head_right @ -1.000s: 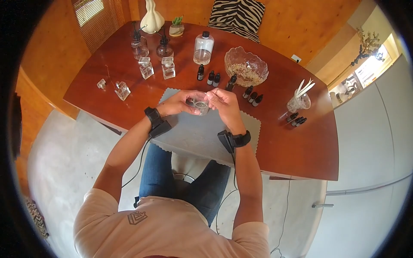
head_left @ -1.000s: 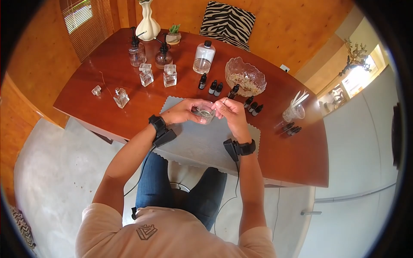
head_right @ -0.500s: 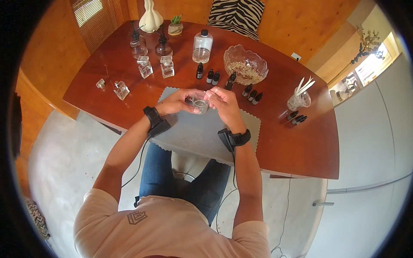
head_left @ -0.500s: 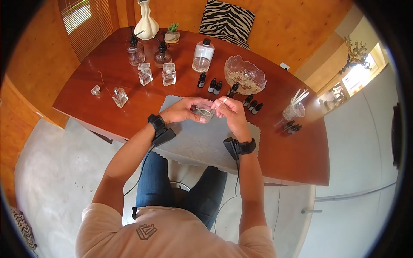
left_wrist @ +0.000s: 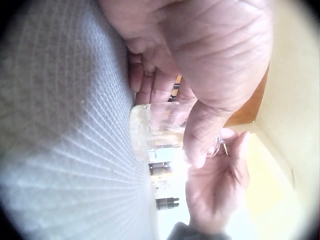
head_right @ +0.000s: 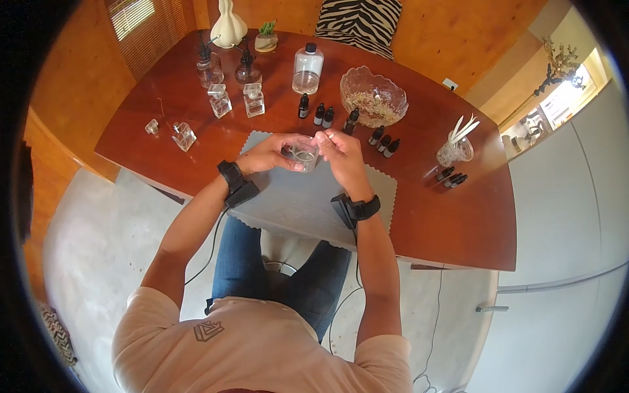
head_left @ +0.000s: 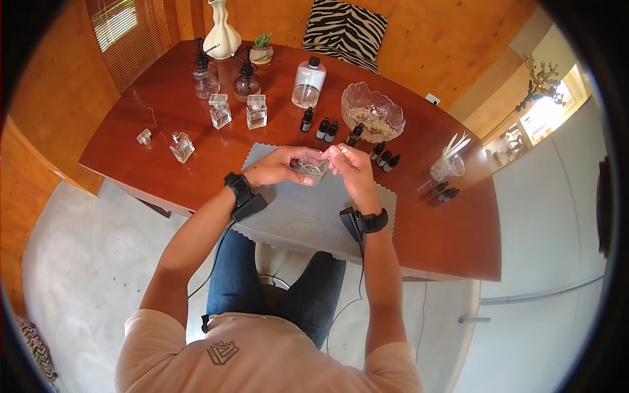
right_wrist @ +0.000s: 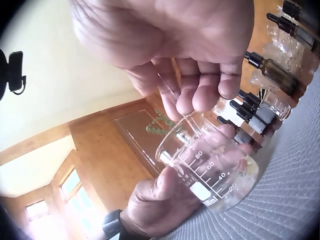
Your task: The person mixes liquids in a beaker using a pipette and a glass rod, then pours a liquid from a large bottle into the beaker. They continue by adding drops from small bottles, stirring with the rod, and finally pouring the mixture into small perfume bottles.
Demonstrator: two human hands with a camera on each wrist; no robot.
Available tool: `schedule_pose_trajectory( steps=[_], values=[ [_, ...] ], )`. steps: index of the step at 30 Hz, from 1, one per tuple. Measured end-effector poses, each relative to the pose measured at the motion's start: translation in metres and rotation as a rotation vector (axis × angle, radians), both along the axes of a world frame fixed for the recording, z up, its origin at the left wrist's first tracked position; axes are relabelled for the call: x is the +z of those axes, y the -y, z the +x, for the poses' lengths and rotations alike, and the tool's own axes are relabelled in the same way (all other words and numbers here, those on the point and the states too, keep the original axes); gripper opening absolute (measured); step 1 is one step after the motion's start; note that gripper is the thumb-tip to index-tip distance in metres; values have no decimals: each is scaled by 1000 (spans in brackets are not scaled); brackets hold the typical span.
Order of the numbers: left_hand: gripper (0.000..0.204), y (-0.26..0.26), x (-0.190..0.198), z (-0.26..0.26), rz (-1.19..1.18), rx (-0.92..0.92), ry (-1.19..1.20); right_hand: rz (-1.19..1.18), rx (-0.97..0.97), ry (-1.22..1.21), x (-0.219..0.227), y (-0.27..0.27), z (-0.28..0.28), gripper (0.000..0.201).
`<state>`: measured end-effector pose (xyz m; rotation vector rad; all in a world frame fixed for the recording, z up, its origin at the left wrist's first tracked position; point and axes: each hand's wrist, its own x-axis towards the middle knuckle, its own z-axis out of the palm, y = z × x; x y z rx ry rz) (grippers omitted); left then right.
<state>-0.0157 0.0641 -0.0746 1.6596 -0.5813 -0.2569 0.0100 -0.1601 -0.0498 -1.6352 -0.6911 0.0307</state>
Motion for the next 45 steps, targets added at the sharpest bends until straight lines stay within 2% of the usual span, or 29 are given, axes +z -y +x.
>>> schedule_pose_trajectory(
  steps=[23, 31, 40, 43, 45],
  values=[
    [68, 0, -1, 2, 50, 5, 34, 25, -30, 28, 0, -1, 1, 32],
    [69, 1, 2, 0, 0, 14, -35, 34, -26, 41, -3, -3, 2, 31],
    [66, 0, 0, 1, 16, -10, -9, 49, 26, -54, 1, -1, -2, 31],
    [66, 0, -3, 2, 9, 1, -5, 37, -32, 48, 4, -4, -3, 32],
    [66, 0, -1, 1, 11, 0, 0, 45, 43, -20, 3, 0, -1, 32]
  ],
)
